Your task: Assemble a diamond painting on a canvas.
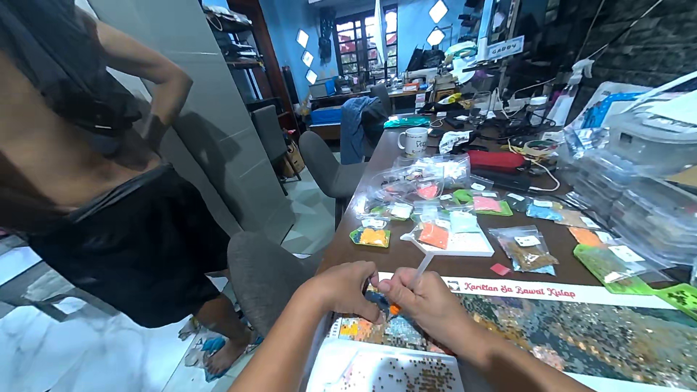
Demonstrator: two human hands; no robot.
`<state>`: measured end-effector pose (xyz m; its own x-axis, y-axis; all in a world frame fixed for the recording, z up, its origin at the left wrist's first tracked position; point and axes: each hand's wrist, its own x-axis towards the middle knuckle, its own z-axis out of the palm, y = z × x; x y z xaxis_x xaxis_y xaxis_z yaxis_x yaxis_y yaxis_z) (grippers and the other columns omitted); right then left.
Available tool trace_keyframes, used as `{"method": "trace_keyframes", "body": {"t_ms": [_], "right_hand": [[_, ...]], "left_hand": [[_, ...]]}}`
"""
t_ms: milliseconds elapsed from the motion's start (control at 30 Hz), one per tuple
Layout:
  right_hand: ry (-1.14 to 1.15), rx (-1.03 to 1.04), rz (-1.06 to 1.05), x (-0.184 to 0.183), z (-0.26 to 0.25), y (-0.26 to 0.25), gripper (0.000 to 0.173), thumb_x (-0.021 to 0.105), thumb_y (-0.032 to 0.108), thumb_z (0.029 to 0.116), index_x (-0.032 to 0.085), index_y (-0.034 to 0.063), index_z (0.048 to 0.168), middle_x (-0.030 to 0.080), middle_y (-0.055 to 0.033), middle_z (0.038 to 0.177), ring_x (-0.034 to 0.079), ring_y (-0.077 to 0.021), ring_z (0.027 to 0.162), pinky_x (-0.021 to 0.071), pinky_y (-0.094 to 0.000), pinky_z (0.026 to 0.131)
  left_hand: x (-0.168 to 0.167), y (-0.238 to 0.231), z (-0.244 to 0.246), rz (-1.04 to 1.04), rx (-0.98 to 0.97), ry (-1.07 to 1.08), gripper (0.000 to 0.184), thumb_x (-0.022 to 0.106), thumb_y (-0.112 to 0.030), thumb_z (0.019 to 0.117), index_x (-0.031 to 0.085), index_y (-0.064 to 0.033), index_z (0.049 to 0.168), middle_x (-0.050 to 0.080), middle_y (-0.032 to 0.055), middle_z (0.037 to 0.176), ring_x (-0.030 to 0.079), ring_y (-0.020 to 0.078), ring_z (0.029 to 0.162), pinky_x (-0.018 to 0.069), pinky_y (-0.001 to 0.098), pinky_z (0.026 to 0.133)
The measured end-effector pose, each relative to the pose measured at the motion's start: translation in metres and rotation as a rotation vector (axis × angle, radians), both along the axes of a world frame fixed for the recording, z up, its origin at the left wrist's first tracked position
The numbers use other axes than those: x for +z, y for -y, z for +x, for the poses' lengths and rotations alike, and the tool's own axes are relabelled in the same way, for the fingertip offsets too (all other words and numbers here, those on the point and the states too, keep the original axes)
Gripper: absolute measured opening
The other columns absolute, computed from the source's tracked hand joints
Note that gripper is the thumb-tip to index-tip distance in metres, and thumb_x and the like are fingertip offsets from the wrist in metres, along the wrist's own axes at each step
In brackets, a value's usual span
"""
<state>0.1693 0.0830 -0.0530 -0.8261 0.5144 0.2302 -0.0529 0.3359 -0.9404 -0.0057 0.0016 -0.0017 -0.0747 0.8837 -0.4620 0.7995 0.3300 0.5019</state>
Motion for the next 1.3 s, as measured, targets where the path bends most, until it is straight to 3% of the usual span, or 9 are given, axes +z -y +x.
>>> {"method": "trace_keyframes", "body": {"t_ms": [333,533,733,1033,1300], "right_hand": [[0.158,0.026,-0.186,0.012,0.004,-0.005,0.030,0.067,0.033,0.0995,0.061,0.0123,0.078,0.052,0.0068,0.064,0.048,-0.0011,0.057,0.0397,-0.0188,0.055],[0.258,0.046,-0.315,0.021,0.007,-0.011,0.025,0.066,0.029,0.1008,0.068,0.0104,0.085,0.059,0.0055,0.068,0.051,-0.0010,0.054,0.0414,-0.0167,0.051],[0.348,0.085,-0.383,0.026,0.010,-0.015,0.015,0.073,0.024,0.0957,0.067,0.0102,0.092,0.058,0.0048,0.069,0.050,-0.0024,0.053,0.0417,-0.0175,0.051],[0.386,0.110,-0.430,0.034,0.014,-0.016,0.006,0.066,0.011,0.0982,0.066,0.0086,0.104,0.060,0.0036,0.076,0.054,-0.0034,0.059,0.0457,-0.0175,0.056],[0.266,0.117,-0.391,0.024,0.015,-0.018,0.011,0.065,0.018,0.1006,0.069,0.0088,0.095,0.062,0.0056,0.073,0.055,-0.0015,0.059,0.0458,-0.0172,0.057]], "left_hand": [[-0.001,0.002,-0.008,0.003,0.003,0.096,0.049,0.082,-0.021,0.0859,0.055,-0.0035,0.123,0.060,0.0115,0.102,0.058,0.0200,0.088,0.0503,0.0415,0.081],[-0.001,0.003,-0.010,-0.004,0.006,0.084,0.048,0.080,-0.022,0.0878,0.055,-0.0036,0.124,0.058,0.0098,0.101,0.055,0.0184,0.086,0.0482,0.0389,0.080],[-0.001,0.003,-0.012,0.005,-0.008,0.099,0.048,0.080,-0.022,0.0873,0.056,-0.0037,0.124,0.055,0.0080,0.096,0.053,0.0164,0.081,0.0472,0.0371,0.076],[0.000,0.004,-0.013,0.001,-0.006,0.111,0.047,0.080,-0.021,0.0875,0.055,-0.0044,0.124,0.054,0.0072,0.097,0.052,0.0154,0.081,0.0468,0.0349,0.075],[0.000,0.004,-0.014,0.009,-0.014,0.129,0.050,0.082,-0.018,0.0847,0.055,-0.0038,0.123,0.054,0.0074,0.098,0.052,0.0151,0.082,0.0469,0.0342,0.075]]}}
